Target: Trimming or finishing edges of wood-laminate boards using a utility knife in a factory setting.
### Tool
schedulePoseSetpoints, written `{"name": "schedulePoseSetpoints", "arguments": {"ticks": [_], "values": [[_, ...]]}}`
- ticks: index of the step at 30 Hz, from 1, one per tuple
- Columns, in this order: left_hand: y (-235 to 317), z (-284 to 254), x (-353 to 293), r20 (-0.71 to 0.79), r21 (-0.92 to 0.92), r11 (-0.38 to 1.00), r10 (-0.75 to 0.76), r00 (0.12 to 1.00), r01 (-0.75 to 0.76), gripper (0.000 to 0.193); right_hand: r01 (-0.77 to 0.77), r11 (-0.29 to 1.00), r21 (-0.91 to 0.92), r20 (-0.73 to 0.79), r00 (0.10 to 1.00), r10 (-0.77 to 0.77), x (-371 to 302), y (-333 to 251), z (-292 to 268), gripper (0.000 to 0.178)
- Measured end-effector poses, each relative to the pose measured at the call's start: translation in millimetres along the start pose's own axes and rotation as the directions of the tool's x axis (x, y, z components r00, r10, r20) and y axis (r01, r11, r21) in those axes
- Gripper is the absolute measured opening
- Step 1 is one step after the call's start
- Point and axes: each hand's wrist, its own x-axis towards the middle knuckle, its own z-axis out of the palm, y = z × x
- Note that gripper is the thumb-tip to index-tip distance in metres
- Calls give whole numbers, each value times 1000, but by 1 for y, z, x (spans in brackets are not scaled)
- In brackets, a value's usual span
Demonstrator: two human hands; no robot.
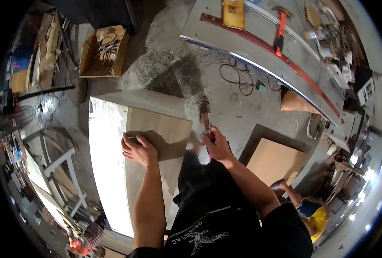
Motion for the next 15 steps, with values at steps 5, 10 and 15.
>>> {"name": "schedulePoseSetpoints", "arguments": {"ticks": [5, 10, 15], "values": [[-1, -2, -2, 23, 7, 1000, 6, 1000, -6, 62, 223, 975, 20, -106, 970, -219, -8, 43, 34, 19], [-3, 0, -2, 48, -10, 999, 33, 998, -32, 63, 610, 622, -491, -20, 706, -708, -8, 83, 59, 11], [-25, 6, 3, 21, 57, 994, 93, 995, -94, 65, 642, 342, -686, 78, 532, -843, 13, 95, 63, 12]]}}
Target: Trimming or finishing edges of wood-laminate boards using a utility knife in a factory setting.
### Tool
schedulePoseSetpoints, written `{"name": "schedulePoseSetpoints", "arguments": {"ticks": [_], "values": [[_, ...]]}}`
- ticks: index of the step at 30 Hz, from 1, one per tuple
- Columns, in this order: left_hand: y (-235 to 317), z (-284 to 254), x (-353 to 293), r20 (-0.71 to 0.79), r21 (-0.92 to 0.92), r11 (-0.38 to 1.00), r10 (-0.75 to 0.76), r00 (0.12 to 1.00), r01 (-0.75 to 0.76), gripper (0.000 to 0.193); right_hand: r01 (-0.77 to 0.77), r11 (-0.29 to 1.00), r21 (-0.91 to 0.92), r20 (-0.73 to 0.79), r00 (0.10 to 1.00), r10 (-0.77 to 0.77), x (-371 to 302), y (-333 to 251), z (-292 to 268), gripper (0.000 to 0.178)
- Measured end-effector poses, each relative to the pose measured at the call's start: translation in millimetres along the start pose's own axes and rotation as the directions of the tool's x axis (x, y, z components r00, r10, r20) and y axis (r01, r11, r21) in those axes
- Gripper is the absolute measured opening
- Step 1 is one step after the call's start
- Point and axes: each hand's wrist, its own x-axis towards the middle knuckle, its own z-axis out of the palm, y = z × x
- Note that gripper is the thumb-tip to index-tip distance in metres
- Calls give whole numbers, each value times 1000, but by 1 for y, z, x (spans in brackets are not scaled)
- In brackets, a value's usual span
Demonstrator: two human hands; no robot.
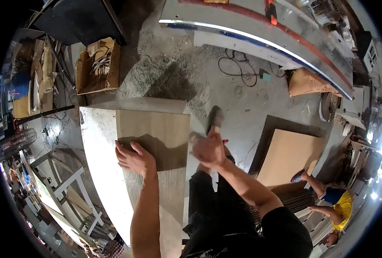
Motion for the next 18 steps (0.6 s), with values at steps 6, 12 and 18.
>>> {"name": "schedulePoseSetpoints", "arguments": {"ticks": [6, 12, 18], "values": [[13, 4, -4, -5, -34, 994, 99, 995, -99, 69, -263, 926, -272, -152, 962, 229, 92, 72, -23, 25], [-9, 5, -4, -8, -9, 995, 94, 996, -94, 70, -52, 992, -114, -118, 992, 39, 31, 34, -11, 38], [-2, 8, -8, 13, -13, 997, 79, 997, -78, 71, -166, 969, -184, -187, 974, 131, 63, 55, -12, 35]]}}
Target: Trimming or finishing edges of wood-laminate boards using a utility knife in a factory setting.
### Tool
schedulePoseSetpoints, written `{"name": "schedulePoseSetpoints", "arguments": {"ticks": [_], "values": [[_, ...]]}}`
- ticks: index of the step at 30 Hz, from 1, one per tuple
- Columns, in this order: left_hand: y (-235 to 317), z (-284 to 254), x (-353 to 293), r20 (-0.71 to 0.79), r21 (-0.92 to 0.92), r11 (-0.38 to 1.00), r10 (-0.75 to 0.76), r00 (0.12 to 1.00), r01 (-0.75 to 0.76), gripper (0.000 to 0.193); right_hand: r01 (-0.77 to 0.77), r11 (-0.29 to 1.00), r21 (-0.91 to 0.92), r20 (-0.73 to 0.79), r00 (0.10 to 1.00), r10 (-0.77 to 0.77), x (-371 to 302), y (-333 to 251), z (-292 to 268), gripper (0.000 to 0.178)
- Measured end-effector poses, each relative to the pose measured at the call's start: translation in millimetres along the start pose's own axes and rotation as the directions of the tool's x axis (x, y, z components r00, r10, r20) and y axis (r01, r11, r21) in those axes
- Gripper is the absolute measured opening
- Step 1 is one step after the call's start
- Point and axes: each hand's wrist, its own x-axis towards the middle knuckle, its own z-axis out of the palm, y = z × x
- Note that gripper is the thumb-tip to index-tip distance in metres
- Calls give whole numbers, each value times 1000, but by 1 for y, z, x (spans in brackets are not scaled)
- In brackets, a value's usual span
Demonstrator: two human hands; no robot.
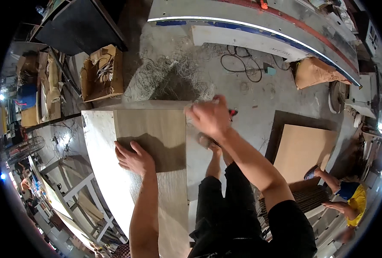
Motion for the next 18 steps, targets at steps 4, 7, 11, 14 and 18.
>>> {"name": "schedulePoseSetpoints", "arguments": {"ticks": [4, 7, 11, 14, 18], "values": [[16, -2, 0, -19, -23, 1000, 9, 1000, -10, 71, -184, 983, 21, -31, 982, 185, 49, 25, -13, 31], [16, -11, 3, -24, 3, 999, -46, 999, 46, 69, -375, 788, 488, 293, 921, 257, 43, -9, -30, 25], [2, -23, 10, 3, -39, 994, -106, 994, 107, 69, -483, 534, 694, 305, 869, 389, 2, -27, 37, 31], [2, -17, -1, 91, -92, 991, -89, 992, 97, 73, -746, 193, 637, 572, 626, 531, 5, -38, 23, 13], [34, -20, -9, 5, -187, 981, -52, 999, 52, 78, -487, 307, 818, 284, 805, 521, -27, 34, 61, 31]]}}
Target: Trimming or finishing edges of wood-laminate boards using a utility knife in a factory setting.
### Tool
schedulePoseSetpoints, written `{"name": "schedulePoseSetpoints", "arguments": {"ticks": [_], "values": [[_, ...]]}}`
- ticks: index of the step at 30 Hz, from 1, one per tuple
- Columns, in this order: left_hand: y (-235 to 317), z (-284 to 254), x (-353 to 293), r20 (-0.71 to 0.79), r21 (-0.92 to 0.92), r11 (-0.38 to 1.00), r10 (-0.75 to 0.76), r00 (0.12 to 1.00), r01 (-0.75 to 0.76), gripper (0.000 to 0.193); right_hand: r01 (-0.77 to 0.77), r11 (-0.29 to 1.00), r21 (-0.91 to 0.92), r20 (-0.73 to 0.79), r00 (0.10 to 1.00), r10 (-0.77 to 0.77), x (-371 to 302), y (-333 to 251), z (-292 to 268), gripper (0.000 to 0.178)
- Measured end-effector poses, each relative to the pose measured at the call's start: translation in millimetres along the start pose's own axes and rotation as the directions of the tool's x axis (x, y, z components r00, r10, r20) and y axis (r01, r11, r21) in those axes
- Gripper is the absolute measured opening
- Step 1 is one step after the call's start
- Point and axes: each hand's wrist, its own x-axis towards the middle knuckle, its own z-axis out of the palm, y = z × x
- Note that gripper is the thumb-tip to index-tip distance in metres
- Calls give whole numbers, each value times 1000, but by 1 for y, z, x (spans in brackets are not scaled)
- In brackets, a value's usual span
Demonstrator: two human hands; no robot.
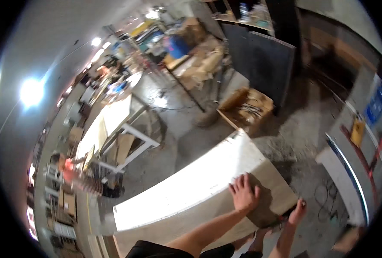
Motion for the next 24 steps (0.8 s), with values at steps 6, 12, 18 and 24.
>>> {"name": "schedulePoseSetpoints", "arguments": {"ticks": [6, 12, 18, 24], "values": [[-19, -25, 0, 55, -38, 995, -92, 994, 94, 80, -61, 991, -121, -8, 998, 61, -19, 17, 10, 46], [-14, -24, 1, 66, -67, 995, -71, 995, 76, 79, -163, 973, -161, 40, 984, 171, -97, -29, 33, 47], [-14, -24, 2, 83, -50, 996, -64, 994, 69, 80, -187, 981, -53, 40, 981, 189, -139, 54, -1, 42], [-18, -21, -3, 63, -55, 997, -56, 996, 60, 78, 8, 925, -379, -17, 1000, -16, -184, 25, 20, 35]]}}
